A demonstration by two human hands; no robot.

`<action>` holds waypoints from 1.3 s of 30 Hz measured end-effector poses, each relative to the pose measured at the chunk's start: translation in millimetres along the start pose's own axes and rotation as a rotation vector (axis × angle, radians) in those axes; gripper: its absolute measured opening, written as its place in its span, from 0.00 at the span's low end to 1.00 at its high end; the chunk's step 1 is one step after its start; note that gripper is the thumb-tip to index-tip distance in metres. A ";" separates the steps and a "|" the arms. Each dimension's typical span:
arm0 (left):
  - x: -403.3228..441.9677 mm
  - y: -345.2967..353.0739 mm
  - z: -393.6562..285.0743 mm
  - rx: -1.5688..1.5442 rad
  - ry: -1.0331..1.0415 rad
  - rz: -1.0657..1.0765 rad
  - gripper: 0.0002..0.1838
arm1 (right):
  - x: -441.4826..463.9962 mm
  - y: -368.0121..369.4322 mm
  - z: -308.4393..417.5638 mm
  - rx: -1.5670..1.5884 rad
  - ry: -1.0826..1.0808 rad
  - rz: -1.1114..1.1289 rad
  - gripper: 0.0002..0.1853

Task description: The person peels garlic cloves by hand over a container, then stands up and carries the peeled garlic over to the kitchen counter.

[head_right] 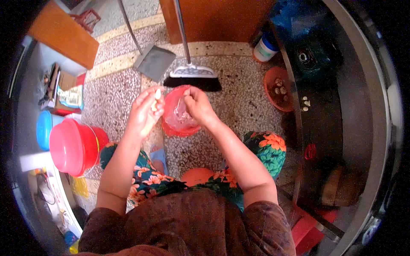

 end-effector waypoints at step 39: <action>-37.6 -36.2 -7.2 -0.324 -0.027 0.017 0.04 | 59.0 -57.0 -186.5 -0.258 0.385 -0.121 0.05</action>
Point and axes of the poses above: each hand's wrist, its own x-axis towards the middle knuckle, its own y-axis out of the palm, z = x × y, the point moved 1 cm from there along x, towards the middle knuckle, and after that the axes turned 12 degrees about z, right-handed, at the moved point
